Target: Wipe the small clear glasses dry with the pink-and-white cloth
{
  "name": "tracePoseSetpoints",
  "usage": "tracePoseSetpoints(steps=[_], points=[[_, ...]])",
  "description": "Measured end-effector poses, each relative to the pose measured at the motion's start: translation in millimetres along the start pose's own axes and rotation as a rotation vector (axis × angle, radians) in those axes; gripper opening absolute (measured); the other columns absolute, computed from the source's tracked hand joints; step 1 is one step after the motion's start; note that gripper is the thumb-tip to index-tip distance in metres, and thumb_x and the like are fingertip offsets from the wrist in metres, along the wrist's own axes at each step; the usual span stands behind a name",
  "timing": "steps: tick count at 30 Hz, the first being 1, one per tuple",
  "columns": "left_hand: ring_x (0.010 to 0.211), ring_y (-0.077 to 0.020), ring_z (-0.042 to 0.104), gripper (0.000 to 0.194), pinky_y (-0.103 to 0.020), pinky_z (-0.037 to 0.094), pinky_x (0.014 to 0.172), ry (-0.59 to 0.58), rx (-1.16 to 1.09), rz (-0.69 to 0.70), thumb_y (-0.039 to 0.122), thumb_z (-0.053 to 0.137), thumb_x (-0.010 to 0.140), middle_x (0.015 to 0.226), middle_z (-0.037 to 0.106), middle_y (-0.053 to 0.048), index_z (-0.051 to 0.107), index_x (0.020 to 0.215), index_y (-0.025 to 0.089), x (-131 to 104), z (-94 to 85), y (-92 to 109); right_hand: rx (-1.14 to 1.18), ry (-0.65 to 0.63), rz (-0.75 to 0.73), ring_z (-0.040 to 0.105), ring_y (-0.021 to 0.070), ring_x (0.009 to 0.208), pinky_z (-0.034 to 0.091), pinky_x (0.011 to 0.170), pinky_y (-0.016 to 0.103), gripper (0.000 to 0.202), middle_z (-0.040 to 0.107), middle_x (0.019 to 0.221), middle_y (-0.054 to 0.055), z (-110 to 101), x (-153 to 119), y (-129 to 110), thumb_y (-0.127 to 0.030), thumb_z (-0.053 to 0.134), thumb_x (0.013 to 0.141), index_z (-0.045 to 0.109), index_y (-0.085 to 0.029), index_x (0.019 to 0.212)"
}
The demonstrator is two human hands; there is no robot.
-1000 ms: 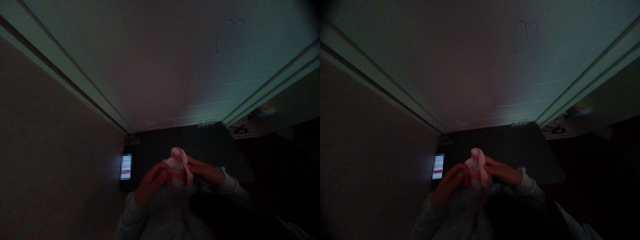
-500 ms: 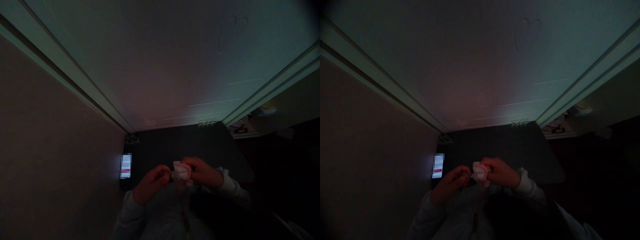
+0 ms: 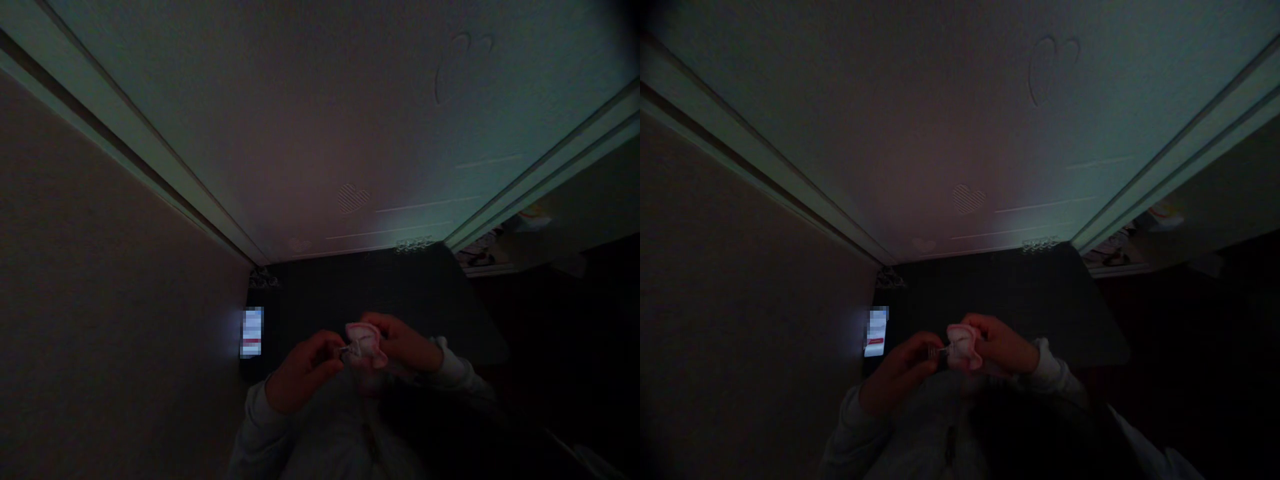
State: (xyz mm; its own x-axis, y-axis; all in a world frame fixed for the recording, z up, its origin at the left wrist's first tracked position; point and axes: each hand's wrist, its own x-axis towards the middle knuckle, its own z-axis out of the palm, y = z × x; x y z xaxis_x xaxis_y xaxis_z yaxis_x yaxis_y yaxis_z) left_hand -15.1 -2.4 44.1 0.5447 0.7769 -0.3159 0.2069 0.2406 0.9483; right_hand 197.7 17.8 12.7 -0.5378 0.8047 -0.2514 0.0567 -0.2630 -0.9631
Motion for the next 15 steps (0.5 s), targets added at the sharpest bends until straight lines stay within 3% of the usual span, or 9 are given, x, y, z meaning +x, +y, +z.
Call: tracePoseSetpoints(steps=[7, 15], points=[[0.08, -0.0177, 0.054, 0.02, -0.03, 0.042, 0.074, 0.041, 0.309, 0.138, 0.027, 0.057, 0.082, 0.089, 0.059, -0.003, 0.06, 0.1, 0.019, 0.6, -1.6, 1.7, 0.047, -0.034, 0.025, 0.039, 0.01, 0.056, 0.032, 0.052, 0.022, 0.01, 0.043, 0.063, -0.006, -5.8, 3.0, 3.3, -0.023, 0.056, 0.065, 0.047, -0.019, 0.067], [0.086, -0.0184, 0.058, 0.037, -0.031, 0.045, 0.077, 0.281, 0.114, 0.022, 0.035, 0.055, 0.083, 0.097, 0.063, -0.005, 0.05, 0.118, 0.021, 5.2, -5.4, -4.8, -0.075, 0.066, -0.069, 0.038, 0.0106, 0.057, 0.031, 0.053, 0.022, 0.007, 0.044, 0.064, -0.006, 1.2, 7.0, 4.2, -0.016, 0.053, 0.067, 0.048, -0.02, 0.071]])
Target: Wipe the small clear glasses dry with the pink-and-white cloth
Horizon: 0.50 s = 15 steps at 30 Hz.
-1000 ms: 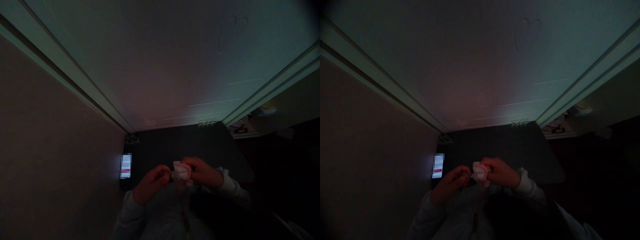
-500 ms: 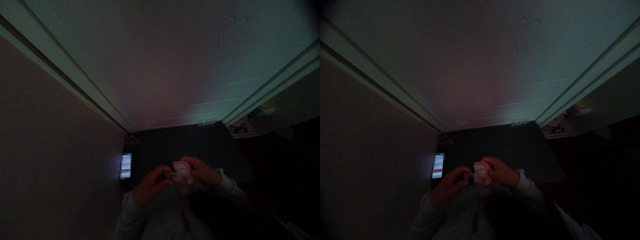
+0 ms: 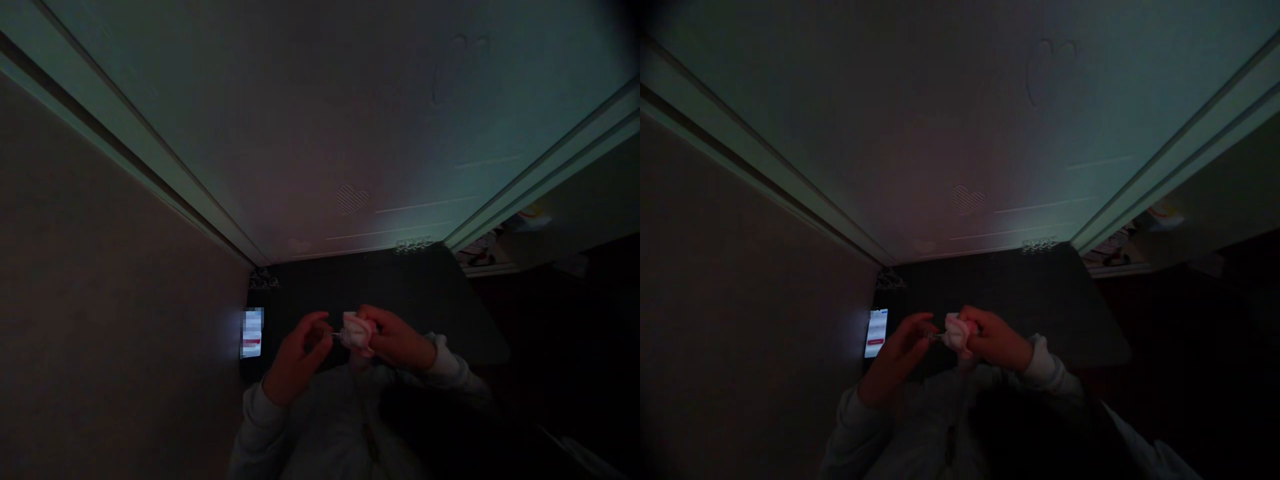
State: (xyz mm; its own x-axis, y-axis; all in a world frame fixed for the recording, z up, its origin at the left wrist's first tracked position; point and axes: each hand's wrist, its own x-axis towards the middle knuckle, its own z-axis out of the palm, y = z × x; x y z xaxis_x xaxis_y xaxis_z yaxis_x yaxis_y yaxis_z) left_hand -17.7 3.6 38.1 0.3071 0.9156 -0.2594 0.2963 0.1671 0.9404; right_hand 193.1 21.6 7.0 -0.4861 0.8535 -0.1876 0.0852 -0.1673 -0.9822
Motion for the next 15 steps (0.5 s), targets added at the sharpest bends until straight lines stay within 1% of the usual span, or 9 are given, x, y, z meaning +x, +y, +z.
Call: tracePoseSetpoints(steps=[2, 4, 7, 11, 15], points=[[0.081, -0.0175, 0.058, 0.035, -0.03, 0.044, 0.074, 0.028, -0.024, -0.053, 0.04, 0.049, 0.087, 0.087, 0.064, -0.004, 0.053, 0.115, 0.019, 1.0, -0.9, -2.4, -0.042, 0.019, -0.042, 0.039, 0.0111, 0.058, 0.032, 0.055, 0.023, 0.008, 0.045, 0.066, -0.005, -1.1, 0.0, 0.6, -0.015, 0.052, 0.067, 0.05, -0.02, 0.072], [0.074, -0.0166, 0.057, 0.035, -0.029, 0.044, 0.07, 0.022, -0.042, -0.085, 0.044, 0.045, 0.089, 0.077, 0.064, -0.002, 0.058, 0.106, 0.017, 1.6, -0.7, -4.3, -0.07, 0.011, -0.075, 0.04, 0.0117, 0.06, 0.033, 0.057, 0.024, 0.01, 0.046, 0.068, -0.005, -2.2, -0.2, 0.3, -0.014, 0.052, 0.065, 0.052, -0.02, 0.074], [0.068, -0.0158, 0.055, 0.036, -0.028, 0.043, 0.067, 0.018, -0.095, -0.105, 0.047, 0.045, 0.087, 0.07, 0.062, -0.001, 0.061, 0.093, 0.016, 2.3, 1.6, -5.3, -0.109, -0.033, -0.1, 0.043, 0.0128, 0.062, 0.034, 0.059, 0.025, 0.012, 0.049, 0.07, -0.004, -1.4, -0.5, -0.4, -0.014, 0.053, 0.067, 0.055, -0.019, 0.077], [0.065, -0.015, 0.054, 0.03, -0.028, 0.043, 0.064, 0.037, -0.13, -0.142, 0.045, 0.053, 0.083, 0.067, 0.061, 0.0, 0.061, 0.087, 0.016, 3.2, 4.1, -3.3, -0.109, -0.047, -0.1, 0.048, 0.0143, 0.067, 0.037, 0.062, 0.025, 0.016, 0.054, 0.075, -0.002, 2.4, 0.0, 0.8, -0.013, 0.053, 0.067, 0.058, -0.019, 0.081], [0.068, -0.0151, 0.056, 0.025, -0.028, 0.044, 0.065, 0.024, -0.156, -0.17, 0.039, 0.057, 0.08, 0.073, 0.064, -0.001, 0.06, 0.091, 0.016, 3.5, 3.9, -1.1, -0.054, -0.017, -0.073, 0.05, 0.0153, 0.071, 0.038, 0.065, 0.026, 0.021, 0.056, 0.079, -0.001, 3.9, 0.2, 1.1, -0.012, 0.053, 0.065, 0.06, -0.019, 0.084]])
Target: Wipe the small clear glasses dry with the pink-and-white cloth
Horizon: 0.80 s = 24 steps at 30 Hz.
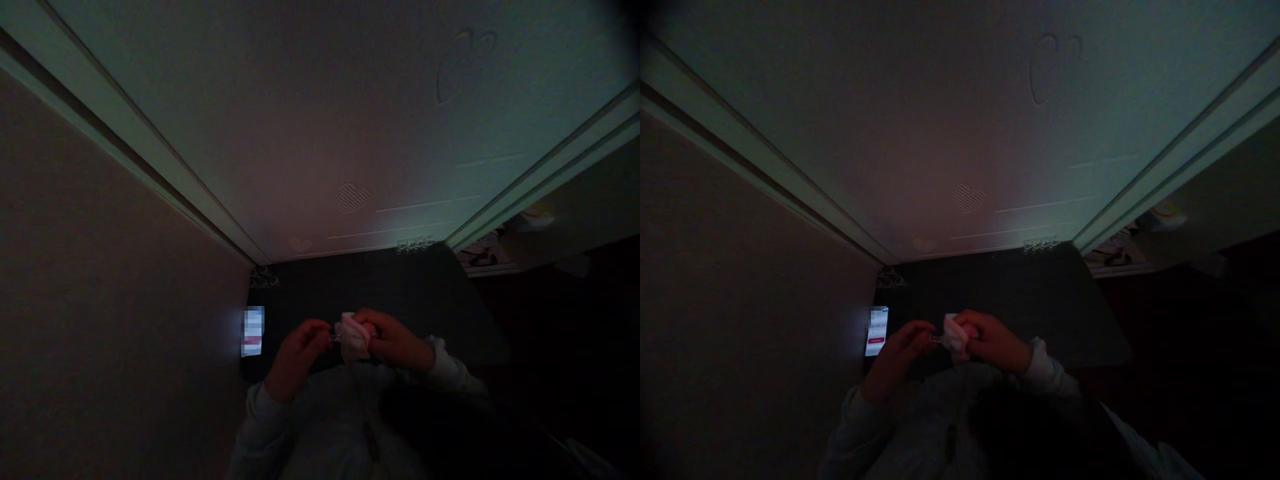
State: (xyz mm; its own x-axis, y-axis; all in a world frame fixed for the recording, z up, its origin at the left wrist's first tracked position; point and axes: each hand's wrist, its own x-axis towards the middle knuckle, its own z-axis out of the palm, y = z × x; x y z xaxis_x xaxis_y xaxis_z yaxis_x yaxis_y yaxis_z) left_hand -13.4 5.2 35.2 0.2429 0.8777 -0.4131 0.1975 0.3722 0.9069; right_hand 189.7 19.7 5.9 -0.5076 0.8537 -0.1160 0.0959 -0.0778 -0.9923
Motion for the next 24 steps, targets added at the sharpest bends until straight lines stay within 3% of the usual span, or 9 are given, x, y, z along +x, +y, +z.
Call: tracePoseSetpoints(steps=[6, 12, 24], points=[[0.079, -0.0163, 0.056, 0.022, -0.028, 0.043, 0.071, -0.021, -0.019, 0.022, 0.031, 0.061, 0.077, 0.084, 0.062, -0.001, 0.061, 0.095, 0.018, 0.0, -1.1, -2.8, 0.133, -0.054, 0.106, 0.047, 0.0135, 0.065, 0.036, 0.058, 0.025, 0.019, 0.053, 0.074, -0.003, -0.4, -2.5, -2.4, -0.017, 0.054, 0.067, 0.057, -0.019, 0.086], [0.08, -0.0164, 0.055, 0.022, -0.029, 0.043, 0.072, -0.044, -0.03, 0.035, 0.029, 0.062, 0.077, 0.082, 0.06, 0.0, 0.06, 0.096, 0.018, 0.9, -1.1, -3.8, 0.148, -0.052, 0.085, 0.049, 0.0151, 0.071, 0.038, 0.065, 0.027, 0.028, 0.055, 0.078, -0.001, -1.5, -3.9, 4.4, -0.013, 0.051, 0.066, 0.059, -0.018, 0.092], [0.083, -0.018, 0.058, 0.024, -0.031, 0.045, 0.074, -0.055, -0.093, 0.046, 0.031, 0.066, 0.074, 0.087, 0.064, -0.002, 0.061, 0.094, 0.019, 0.5, 4.0, -3.7, 0.227, -0.002, 0.113, 0.043, 0.0114, 0.061, 0.035, 0.054, 0.022, 0.018, 0.05, 0.069, -0.004, -3.0, -2.2, 3.1, -0.013, 0.056, 0.061, 0.058, -0.019, 0.078]])
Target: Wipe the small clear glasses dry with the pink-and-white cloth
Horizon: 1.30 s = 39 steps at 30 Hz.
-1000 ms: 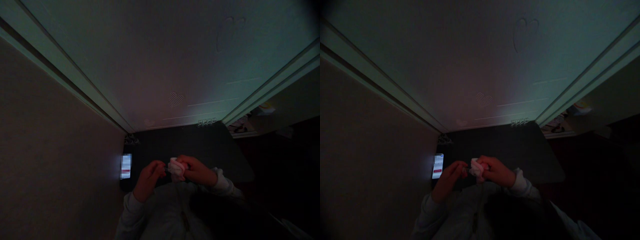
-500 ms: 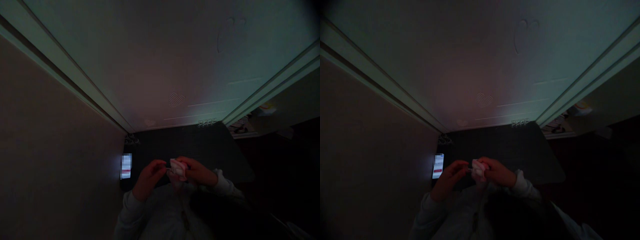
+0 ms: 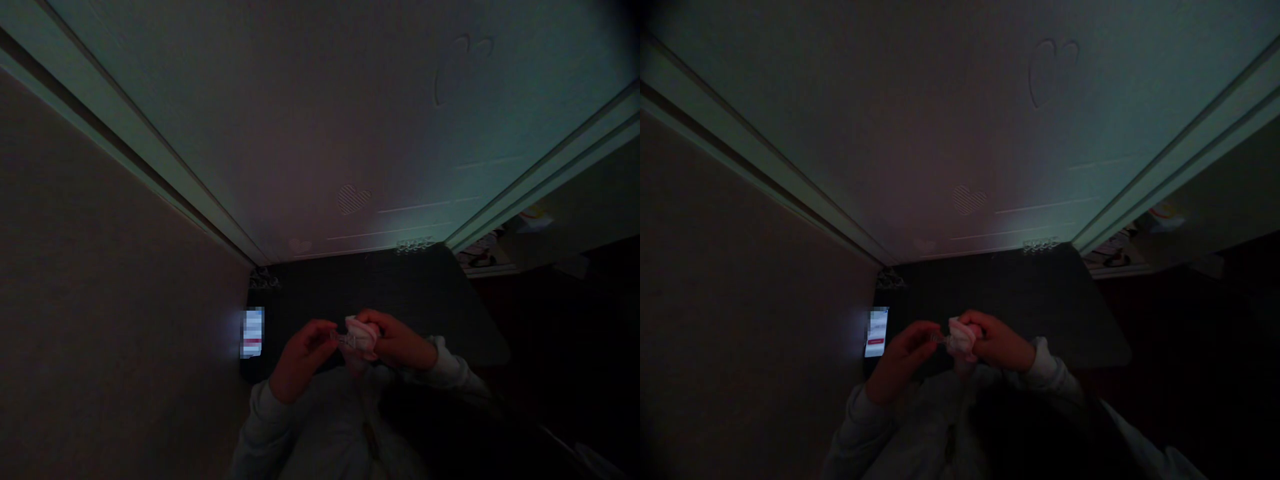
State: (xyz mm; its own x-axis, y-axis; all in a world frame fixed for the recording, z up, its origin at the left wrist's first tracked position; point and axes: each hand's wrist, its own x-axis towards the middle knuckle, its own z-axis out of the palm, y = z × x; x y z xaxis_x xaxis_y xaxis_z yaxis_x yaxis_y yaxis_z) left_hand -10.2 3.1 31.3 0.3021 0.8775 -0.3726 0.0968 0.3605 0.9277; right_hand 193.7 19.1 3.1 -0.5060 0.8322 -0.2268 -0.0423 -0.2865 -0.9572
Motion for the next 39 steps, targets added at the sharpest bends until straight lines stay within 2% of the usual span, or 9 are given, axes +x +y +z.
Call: tracePoseSetpoints(steps=[7, 12, 18, 25, 30, 39], points=[[0.086, -0.0187, 0.058, 0.02, -0.031, 0.045, 0.078, -0.055, 0.059, 0.029, 0.022, 0.065, 0.074, 0.092, 0.065, -0.003, 0.065, 0.093, 0.019, -1.1, -3.8, 3.8, -0.018, -0.021, 0.016, 0.048, 0.0131, 0.067, 0.038, 0.062, 0.025, 0.019, 0.054, 0.075, -0.003, -1.3, -0.4, 5.0, -0.017, 0.065, 0.063, 0.06, -0.018, 0.081], [0.083, -0.0182, 0.058, 0.022, -0.031, 0.046, 0.076, -0.086, 0.074, 0.029, 0.021, 0.064, 0.074, 0.088, 0.066, -0.003, 0.065, 0.096, 0.019, -2.0, -3.1, 2.2, 0.03, -0.045, 0.071, 0.045, 0.0114, 0.061, 0.036, 0.058, 0.024, 0.02, 0.052, 0.069, -0.005, -0.7, -2.7, 2.3, -0.02, 0.067, 0.062, 0.057, -0.019, 0.079], [0.088, -0.0188, 0.059, 0.022, -0.031, 0.046, 0.08, -0.1, 0.017, 0.037, 0.021, 0.066, 0.073, 0.094, 0.066, -0.003, 0.066, 0.095, 0.02, -2.7, -0.9, 2.9, 0.095, -0.037, 0.072, 0.039, 0.0099, 0.057, 0.031, 0.053, 0.022, 0.02, 0.046, 0.065, -0.006, 3.0, -7.0, -4.4, -0.021, 0.065, 0.059, 0.052, -0.02, 0.074], [0.086, -0.0187, 0.06, 0.024, -0.032, 0.046, 0.079, -0.069, 0.029, 0.049, 0.023, 0.067, 0.074, 0.091, 0.066, -0.004, 0.065, 0.097, 0.018, -2.2, -0.9, 1.3, 0.107, 0.022, 0.016, 0.036, 0.0097, 0.057, 0.029, 0.05, 0.021, 0.015, 0.044, 0.065, -0.006, 6.0, -6.4, 0.8, -0.019, 0.059, 0.061, 0.049, -0.019, 0.073], [0.09, -0.0198, 0.059, 0.024, -0.033, 0.046, 0.082, -0.044, 0.048, 0.076, 0.024, 0.068, 0.074, 0.097, 0.066, -0.005, 0.066, 0.097, 0.019, -3.1, -3.6, 0.5, 0.072, 0.059, 0.016, 0.033, 0.0092, 0.054, 0.027, 0.049, 0.021, 0.017, 0.041, 0.061, -0.008, 4.8, -4.6, 6.2, -0.019, 0.059, 0.058, 0.045, -0.02, 0.068], [0.093, -0.0203, 0.061, 0.026, -0.034, 0.048, 0.084, -0.052, 0.095, 0.101, 0.022, 0.066, 0.075, 0.102, 0.066, -0.005, 0.065, 0.101, 0.021, -1.9, -6.3, -6.7, 0.046, 0.131, 0.029, 0.034, 0.01, 0.056, 0.027, 0.05, 0.021, 0.015, 0.042, 0.061, -0.007, 3.0, -3.6, 9.2, -0.015, 0.058, 0.057, 0.047, -0.02, 0.067]])
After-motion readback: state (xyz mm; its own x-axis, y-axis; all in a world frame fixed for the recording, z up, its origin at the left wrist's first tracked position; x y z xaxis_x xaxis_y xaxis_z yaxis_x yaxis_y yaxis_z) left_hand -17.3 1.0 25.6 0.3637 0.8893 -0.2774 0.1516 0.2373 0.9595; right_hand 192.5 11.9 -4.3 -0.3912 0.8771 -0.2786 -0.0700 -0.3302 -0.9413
